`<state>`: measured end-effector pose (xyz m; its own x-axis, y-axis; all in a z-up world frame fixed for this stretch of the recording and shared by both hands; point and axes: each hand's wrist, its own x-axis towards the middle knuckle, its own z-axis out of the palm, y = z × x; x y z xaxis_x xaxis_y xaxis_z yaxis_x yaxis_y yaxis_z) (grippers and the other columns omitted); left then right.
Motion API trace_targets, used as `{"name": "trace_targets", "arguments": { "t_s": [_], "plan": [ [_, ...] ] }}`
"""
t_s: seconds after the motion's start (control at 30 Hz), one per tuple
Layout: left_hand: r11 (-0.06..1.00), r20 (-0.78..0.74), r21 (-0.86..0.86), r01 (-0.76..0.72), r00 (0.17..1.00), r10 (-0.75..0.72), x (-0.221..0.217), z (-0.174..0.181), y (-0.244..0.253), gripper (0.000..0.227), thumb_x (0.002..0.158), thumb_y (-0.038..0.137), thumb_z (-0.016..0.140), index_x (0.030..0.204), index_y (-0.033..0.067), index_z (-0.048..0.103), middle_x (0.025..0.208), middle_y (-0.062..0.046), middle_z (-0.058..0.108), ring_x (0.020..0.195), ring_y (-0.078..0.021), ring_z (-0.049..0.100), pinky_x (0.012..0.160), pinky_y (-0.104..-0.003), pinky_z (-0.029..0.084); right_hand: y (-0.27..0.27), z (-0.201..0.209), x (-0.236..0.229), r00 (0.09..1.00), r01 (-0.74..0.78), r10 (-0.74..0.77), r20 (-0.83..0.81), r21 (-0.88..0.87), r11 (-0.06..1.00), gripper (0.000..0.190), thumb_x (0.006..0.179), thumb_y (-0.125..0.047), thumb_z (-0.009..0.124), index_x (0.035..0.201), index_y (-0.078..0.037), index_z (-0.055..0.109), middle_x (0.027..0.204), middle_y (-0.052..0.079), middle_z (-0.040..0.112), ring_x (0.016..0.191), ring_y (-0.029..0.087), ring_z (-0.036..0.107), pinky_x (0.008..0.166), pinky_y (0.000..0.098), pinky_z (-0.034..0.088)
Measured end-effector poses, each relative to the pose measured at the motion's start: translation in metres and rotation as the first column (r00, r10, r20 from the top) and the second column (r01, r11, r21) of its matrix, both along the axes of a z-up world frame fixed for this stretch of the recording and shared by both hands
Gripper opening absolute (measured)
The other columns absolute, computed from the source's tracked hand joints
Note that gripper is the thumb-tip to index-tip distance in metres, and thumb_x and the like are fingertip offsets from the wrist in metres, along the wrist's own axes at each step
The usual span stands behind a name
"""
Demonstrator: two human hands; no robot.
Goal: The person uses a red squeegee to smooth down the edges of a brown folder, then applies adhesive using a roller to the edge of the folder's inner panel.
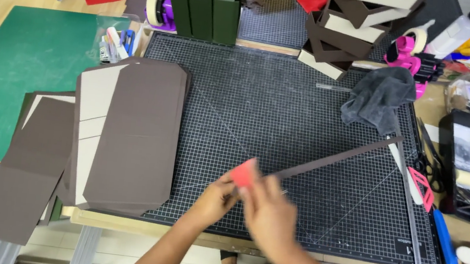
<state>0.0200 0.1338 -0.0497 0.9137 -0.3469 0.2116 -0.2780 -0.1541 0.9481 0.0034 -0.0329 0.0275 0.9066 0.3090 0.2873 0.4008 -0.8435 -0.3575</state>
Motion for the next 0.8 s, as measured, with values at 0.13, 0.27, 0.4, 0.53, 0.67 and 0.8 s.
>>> {"name": "trace_targets", "arguments": {
  "t_s": [0.13, 0.27, 0.4, 0.53, 0.67, 0.8],
  "plan": [
    [0.988, 0.109, 0.149, -0.034, 0.994, 0.018, 0.0, -0.001, 0.002, 0.021, 0.08, -0.013, 0.052, 0.086, 0.0027, 0.064, 0.165, -0.017, 0.036, 0.106, -0.0302, 0.072, 0.071, -0.039, 0.051, -0.001, -0.004, 0.003, 0.996, -0.083, 0.082, 0.026, 0.031, 0.996, 0.062, 0.108, -0.034, 0.05, 0.162, -0.024, 0.023, 0.096, 0.003, 0.057, 0.05, 0.004, 0.043, 0.035, 0.0183, 0.038],
    [0.997, 0.119, 0.076, 0.004, 0.993, -0.013, 0.001, 0.003, -0.002, 0.028, 0.101, 0.012, 0.06, 0.125, 0.0003, 0.067, 0.159, -0.017, 0.038, 0.114, -0.0305, 0.061, 0.096, -0.045, 0.058, -0.009, -0.001, 0.009, 0.995, 0.033, -0.029, 0.094, -0.044, 0.998, 0.06, 0.104, -0.033, 0.054, 0.159, -0.021, 0.035, 0.097, 0.004, 0.057, 0.05, 0.012, 0.051, 0.033, 0.0276, 0.042],
    [0.997, 0.109, 0.068, 0.025, 0.993, -0.032, 0.001, 0.006, -0.002, 0.026, 0.1, 0.011, 0.06, 0.123, 0.0011, 0.069, 0.159, -0.018, 0.037, 0.142, -0.039, 0.047, 0.113, -0.052, 0.048, 0.016, 0.01, -0.002, 0.983, -0.18, 0.176, -0.061, -0.062, 0.982, 0.053, 0.106, -0.031, 0.049, 0.157, -0.018, 0.038, 0.096, 0.004, 0.05, 0.064, 0.017, 0.06, 0.042, 0.0347, 0.056],
    [0.999, 0.088, 0.035, 0.03, 0.996, -0.033, -0.002, 0.039, -0.002, 0.029, 0.102, 0.019, 0.059, 0.124, 0.0055, 0.071, 0.167, -0.017, 0.025, 0.151, -0.0414, 0.035, 0.121, -0.059, 0.039, -0.066, -0.004, 0.019, 0.991, 0.073, -0.037, -0.129, 0.282, 0.956, 0.035, 0.098, -0.039, 0.056, 0.123, -0.017, 0.066, 0.115, 0.009, 0.067, 0.093, 0.027, 0.07, 0.068, 0.0411, 0.057],
    [0.976, -0.064, 0.184, -0.115, 0.99, 0.128, -0.01, 0.055, 0.002, 0.034, 0.088, 0.016, 0.076, 0.118, 0.0013, 0.075, 0.161, -0.016, 0.044, 0.123, -0.0418, 0.064, 0.099, -0.05, 0.06, -0.214, -0.054, 0.04, 0.821, 0.559, -0.568, -0.055, 0.282, 0.78, 0.049, 0.104, -0.026, 0.066, 0.146, -0.002, 0.056, 0.123, 0.029, 0.06, 0.106, 0.053, 0.063, 0.09, 0.0587, 0.05],
    [0.998, -0.043, 0.014, -0.064, 0.997, 0.065, -0.01, 0.025, 0.023, 0.032, 0.094, 0.027, 0.066, 0.117, 0.0066, 0.077, 0.165, -0.013, 0.032, 0.134, -0.0324, 0.059, 0.111, -0.052, 0.054, -0.332, -0.176, 0.014, 0.656, 0.73, -0.748, -0.104, -0.166, 0.663, 0.066, 0.097, -0.041, 0.057, 0.158, -0.02, 0.047, 0.132, 0.027, 0.06, 0.103, 0.053, 0.066, 0.079, 0.0653, 0.053]
  ]
}}
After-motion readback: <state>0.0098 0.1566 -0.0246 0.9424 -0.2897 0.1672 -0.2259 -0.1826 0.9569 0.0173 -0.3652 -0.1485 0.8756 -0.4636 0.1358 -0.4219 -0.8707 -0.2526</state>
